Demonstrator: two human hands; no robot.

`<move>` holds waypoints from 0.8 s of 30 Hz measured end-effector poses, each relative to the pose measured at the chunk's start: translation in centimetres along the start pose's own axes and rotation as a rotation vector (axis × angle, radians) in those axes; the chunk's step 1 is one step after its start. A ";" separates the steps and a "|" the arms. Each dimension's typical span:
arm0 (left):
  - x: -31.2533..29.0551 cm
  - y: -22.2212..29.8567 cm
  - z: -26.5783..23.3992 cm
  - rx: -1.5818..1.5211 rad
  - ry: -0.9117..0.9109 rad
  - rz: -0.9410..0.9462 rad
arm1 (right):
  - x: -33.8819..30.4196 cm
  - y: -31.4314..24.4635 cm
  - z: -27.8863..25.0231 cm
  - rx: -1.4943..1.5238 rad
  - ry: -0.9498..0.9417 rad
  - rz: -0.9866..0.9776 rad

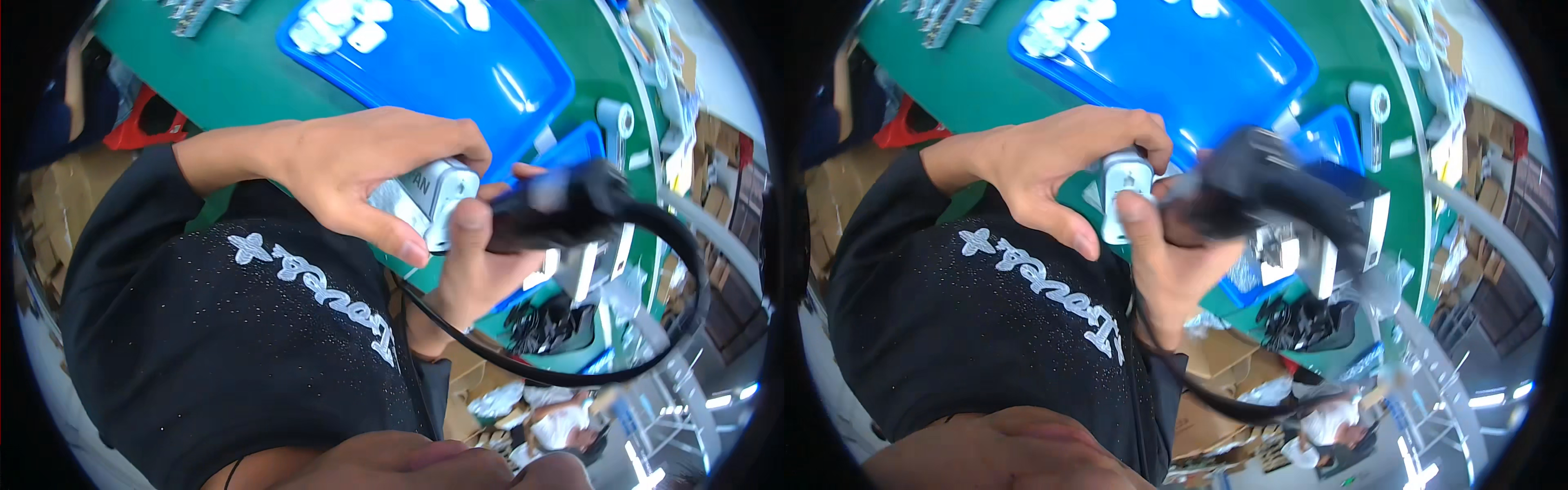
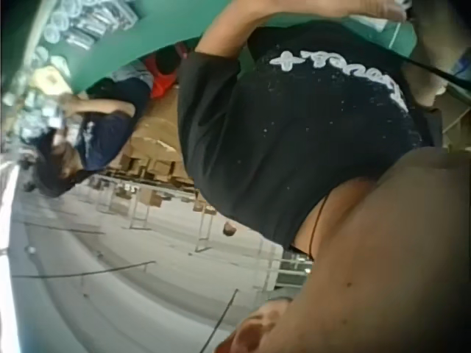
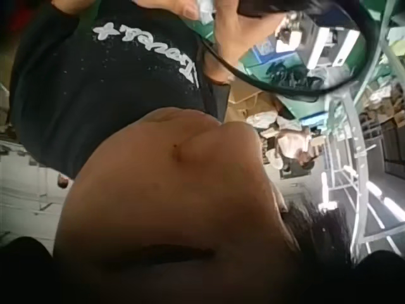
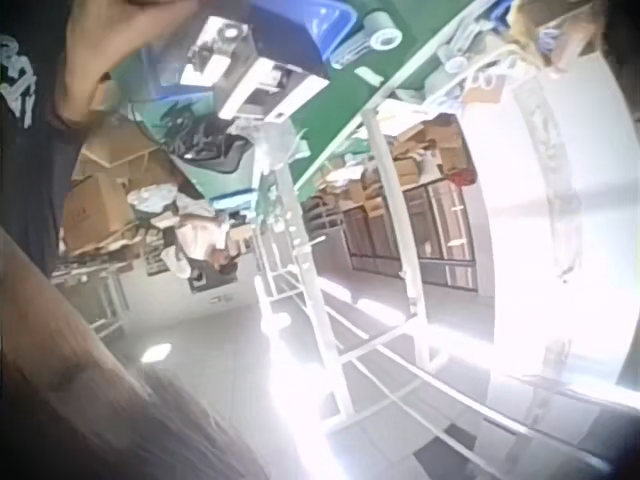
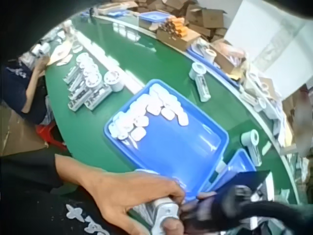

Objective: Assembling components of plastic hair dryer housings using an electric screwdriver at a factory workbench.

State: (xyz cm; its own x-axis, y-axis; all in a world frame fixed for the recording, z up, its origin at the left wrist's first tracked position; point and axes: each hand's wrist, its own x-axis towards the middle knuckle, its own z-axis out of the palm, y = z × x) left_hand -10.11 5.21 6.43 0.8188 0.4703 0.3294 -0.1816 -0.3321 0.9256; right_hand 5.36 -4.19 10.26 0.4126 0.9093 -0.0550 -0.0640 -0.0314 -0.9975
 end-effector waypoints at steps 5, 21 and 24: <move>2.0 -1.7 4.3 0.072 -0.055 0.083 | -0.7 2.9 -2.4 -0.029 0.319 -0.126; 2.2 -5.6 8.5 -0.103 -0.035 0.308 | -0.2 -1.1 -12.0 0.260 0.050 -0.574; 2.2 -5.9 9.2 -0.080 0.028 0.348 | -3.4 -4.9 -8.9 0.028 0.137 -0.678</move>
State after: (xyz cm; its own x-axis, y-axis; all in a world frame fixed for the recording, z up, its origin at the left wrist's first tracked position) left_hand -2.25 0.69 -0.06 0.6851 0.3632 0.6314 -0.4897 -0.4120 0.7684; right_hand 12.33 -10.86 14.95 0.4811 0.6636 0.5729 0.2257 0.5377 -0.8124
